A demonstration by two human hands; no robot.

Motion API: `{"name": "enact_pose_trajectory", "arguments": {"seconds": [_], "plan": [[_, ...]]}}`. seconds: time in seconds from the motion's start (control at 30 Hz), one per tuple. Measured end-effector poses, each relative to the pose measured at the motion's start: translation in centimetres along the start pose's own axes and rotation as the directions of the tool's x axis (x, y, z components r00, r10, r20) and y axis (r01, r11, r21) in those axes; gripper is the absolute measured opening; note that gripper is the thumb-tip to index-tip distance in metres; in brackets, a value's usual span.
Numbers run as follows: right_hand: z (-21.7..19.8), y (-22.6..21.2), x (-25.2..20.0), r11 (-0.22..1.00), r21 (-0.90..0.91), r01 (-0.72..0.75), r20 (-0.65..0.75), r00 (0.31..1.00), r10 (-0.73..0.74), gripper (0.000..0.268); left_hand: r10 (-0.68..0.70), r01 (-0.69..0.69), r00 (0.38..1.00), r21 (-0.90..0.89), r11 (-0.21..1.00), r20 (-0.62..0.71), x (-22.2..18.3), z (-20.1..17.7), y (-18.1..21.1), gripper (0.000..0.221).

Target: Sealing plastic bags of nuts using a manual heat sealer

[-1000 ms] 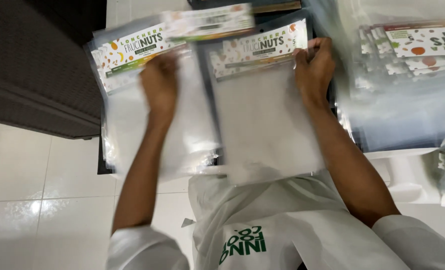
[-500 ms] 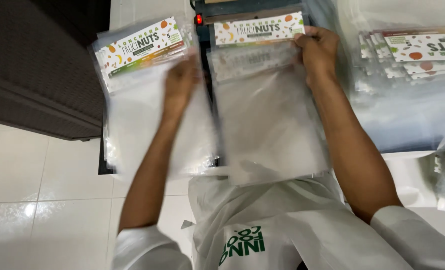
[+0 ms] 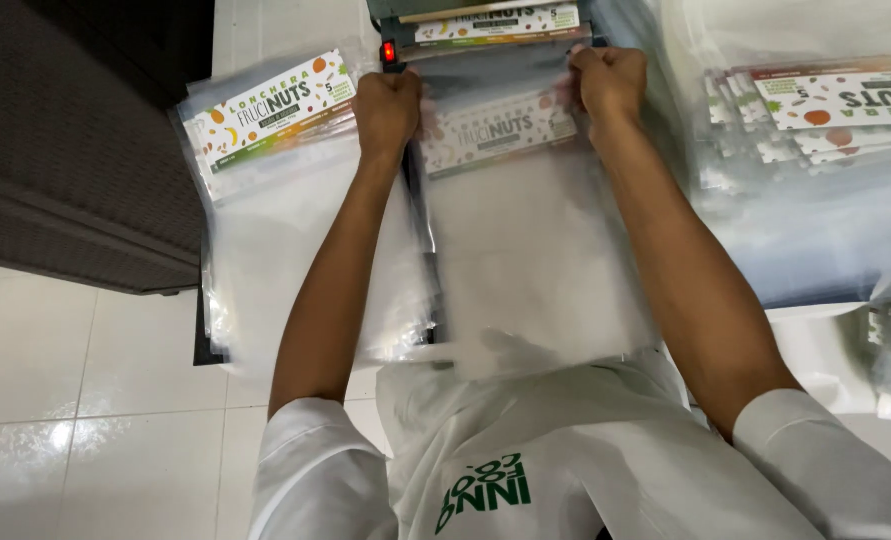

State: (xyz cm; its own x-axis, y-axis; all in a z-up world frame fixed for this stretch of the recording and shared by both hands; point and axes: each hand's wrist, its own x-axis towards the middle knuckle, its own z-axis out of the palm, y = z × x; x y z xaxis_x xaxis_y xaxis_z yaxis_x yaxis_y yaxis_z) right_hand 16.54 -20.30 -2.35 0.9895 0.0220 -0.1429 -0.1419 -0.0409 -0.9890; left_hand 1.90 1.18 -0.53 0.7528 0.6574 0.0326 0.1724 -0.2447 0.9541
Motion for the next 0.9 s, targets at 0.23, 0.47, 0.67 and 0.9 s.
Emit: {"name": "enact_pose_trajectory", "arguments": {"seconds": [0.23, 0.47, 0.67, 0.9], "plan": [[1.5, 2.0, 3.8, 0.991, 0.129, -0.021, -0.010, 1.000, 0.022, 0.018, 0.020, -0.001, 0.991, 0.137, 0.991, -0.132, 4.3, 1.2, -3.2, 0.049], [-0.2, 0.6, 1.8, 0.814, 0.526, -0.247, 0.159, 0.968, 0.192, 0.023, -0.009, 0.038, 0.988, 0.179, 0.983, -0.156, 4.7, 1.5, -3.0, 0.042], [-4.3, 5.6, 0.9, 0.869, 0.475, -0.143, 0.572, 0.800, -0.181, 0.076, -0.126, 0.127, 0.988, 0.002, 0.992, -0.089, 2.1, 1.0, 0.2, 0.038], [-4.3, 2.3, -5.0, 0.869, -0.493, 0.041, 0.095, 0.995, 0.008, 0.051, -0.060, 0.085, 0.983, 0.141, 0.986, -0.174, 4.7, 1.8, -3.0, 0.045]]}}
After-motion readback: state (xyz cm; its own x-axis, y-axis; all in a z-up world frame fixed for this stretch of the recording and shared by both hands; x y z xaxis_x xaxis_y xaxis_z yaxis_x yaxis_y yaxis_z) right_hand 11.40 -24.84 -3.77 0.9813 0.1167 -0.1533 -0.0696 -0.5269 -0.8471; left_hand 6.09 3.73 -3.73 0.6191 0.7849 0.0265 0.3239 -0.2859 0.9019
